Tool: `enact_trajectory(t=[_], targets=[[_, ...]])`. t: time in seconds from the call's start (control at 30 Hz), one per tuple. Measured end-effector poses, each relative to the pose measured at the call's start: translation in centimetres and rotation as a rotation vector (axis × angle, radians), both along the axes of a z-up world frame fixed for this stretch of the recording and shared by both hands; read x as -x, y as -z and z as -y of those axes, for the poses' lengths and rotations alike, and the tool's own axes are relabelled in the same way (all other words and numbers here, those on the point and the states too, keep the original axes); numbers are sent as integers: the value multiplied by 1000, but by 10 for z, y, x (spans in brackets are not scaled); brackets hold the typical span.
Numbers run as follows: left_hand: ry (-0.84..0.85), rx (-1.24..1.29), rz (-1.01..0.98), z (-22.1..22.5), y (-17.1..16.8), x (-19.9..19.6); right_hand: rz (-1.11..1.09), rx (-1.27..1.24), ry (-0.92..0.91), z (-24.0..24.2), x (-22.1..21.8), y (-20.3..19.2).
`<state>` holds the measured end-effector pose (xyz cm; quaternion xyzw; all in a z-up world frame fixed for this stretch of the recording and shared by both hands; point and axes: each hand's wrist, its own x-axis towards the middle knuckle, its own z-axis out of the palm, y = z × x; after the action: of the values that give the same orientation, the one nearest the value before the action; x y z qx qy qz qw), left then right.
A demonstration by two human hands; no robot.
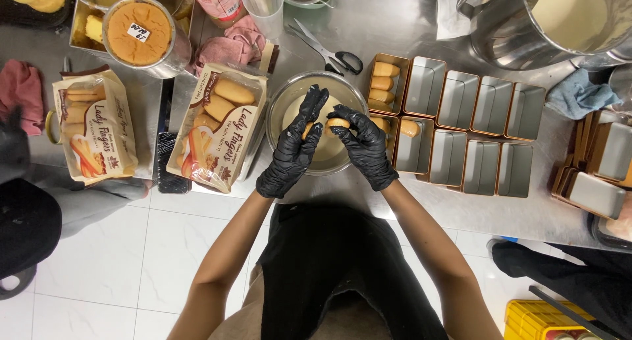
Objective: Dipping ladyfinger biscuits into a liquid mixture and arranging them in molds for tiramisu preparation.
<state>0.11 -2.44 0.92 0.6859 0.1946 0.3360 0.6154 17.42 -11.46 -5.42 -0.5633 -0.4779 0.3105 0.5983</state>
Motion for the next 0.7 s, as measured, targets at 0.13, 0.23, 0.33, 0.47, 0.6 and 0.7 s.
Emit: enact_trajectory(t=[0.13,0.23,0.33,0.47,0.6,0.7], targets=[[-9,-20,23,2,1,2,-240,22,73,3,-9,-22],[-7,28,68,1,0,6,-392,12,214,25,-52,-9],[-21,73,64,1,-4,10,-385,-54,274,65,-100,-41],[-25,125,65,2,5,11,-286,-50,332,120,-159,-26],[-28,121,69,6,12,5,346,339,407,147,-172,9],[-21,121,90,8,11,2,641,450,360,153,-165,33]])
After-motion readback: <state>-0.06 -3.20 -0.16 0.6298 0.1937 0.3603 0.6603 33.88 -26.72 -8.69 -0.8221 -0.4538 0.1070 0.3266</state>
